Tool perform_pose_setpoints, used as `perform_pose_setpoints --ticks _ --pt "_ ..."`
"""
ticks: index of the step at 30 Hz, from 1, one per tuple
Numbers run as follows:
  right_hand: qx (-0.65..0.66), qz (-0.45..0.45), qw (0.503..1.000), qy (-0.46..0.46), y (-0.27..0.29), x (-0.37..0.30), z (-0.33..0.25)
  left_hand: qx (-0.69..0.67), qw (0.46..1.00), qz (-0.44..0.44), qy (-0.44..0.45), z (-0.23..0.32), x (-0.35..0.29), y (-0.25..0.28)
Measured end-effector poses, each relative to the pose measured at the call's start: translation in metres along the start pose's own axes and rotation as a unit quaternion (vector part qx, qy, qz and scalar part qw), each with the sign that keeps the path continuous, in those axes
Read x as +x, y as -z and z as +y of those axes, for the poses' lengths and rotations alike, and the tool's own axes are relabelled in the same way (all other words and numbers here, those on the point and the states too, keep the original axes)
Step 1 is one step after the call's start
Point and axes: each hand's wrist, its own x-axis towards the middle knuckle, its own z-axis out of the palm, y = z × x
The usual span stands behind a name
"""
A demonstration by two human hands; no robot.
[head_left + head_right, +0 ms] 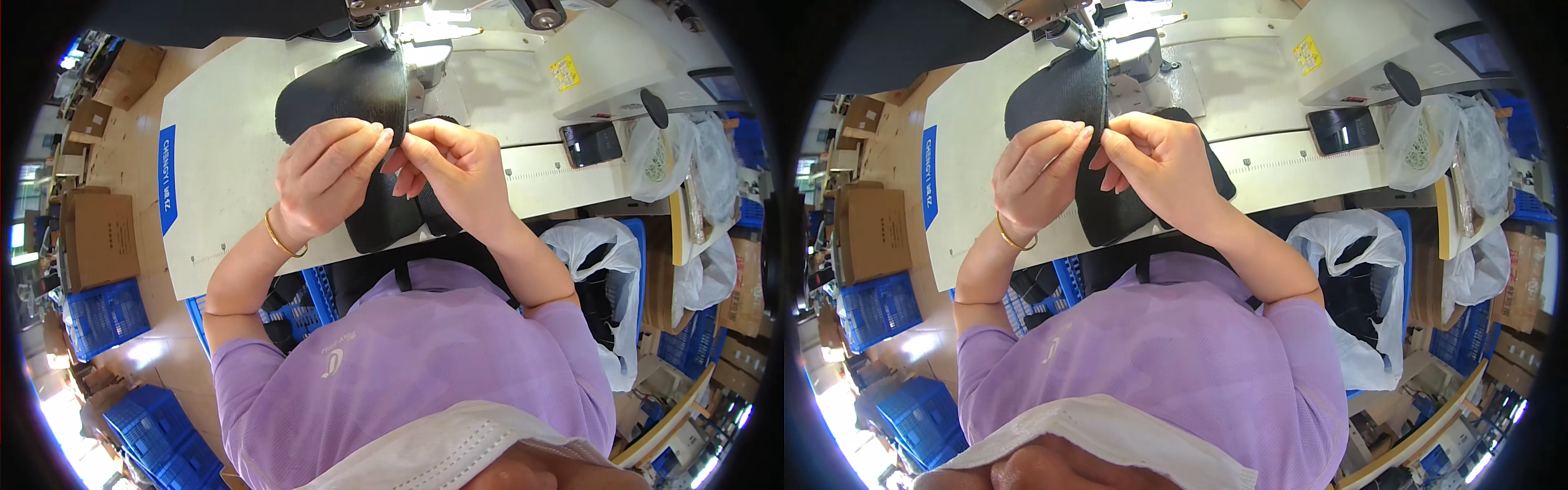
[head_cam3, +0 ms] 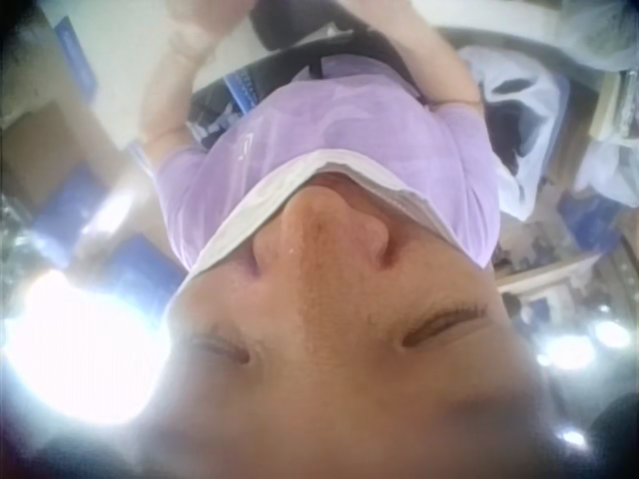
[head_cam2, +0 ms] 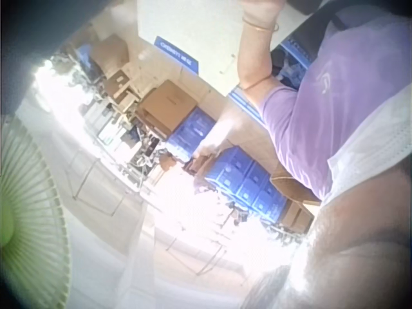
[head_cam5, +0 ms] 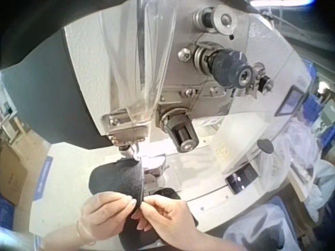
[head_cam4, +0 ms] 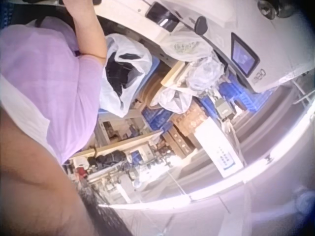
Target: The person sews fabric shoe pieces using a sewing machine, unloads stacks of shoe parts from a crate and a plastic bag onto the table, and sews the fabric shoe pieces using the sewing machine.
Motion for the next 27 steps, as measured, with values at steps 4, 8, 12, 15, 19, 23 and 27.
perform_pose_setpoints --ticks 4,8,12,15,19,23,27 --pt "-0.028 0.010 0.999 0.045 0.000 0.000 0.003 0.026 0.999 -0.006 -0.026 0.001 0.001 -0.001" --pt "-0.078 0.050 0.995 0.038 -0.003 0.000 0.003 0.027 0.999 -0.029 -0.027 0.002 0.001 -0.005" --pt "-0.035 0.068 0.996 0.053 -0.004 0.002 0.002 0.065 0.998 -0.019 -0.010 0.001 0.001 -0.009" --pt "-0.009 0.063 0.996 0.055 -0.004 0.008 0.000 0.075 0.997 -0.005 -0.018 -0.007 0.000 -0.015" --pt "-0.002 0.058 0.997 0.057 0.001 0.018 0.000 0.066 0.997 0.020 -0.029 -0.013 0.009 -0.019" --pt "0.006 0.056 0.996 0.068 0.003 0.028 0.001 0.076 0.996 0.036 -0.033 -0.022 0.010 -0.023" --pt "0.001 0.063 0.995 0.077 0.003 0.039 0.004 0.080 0.995 0.037 -0.037 -0.032 0.012 -0.027"
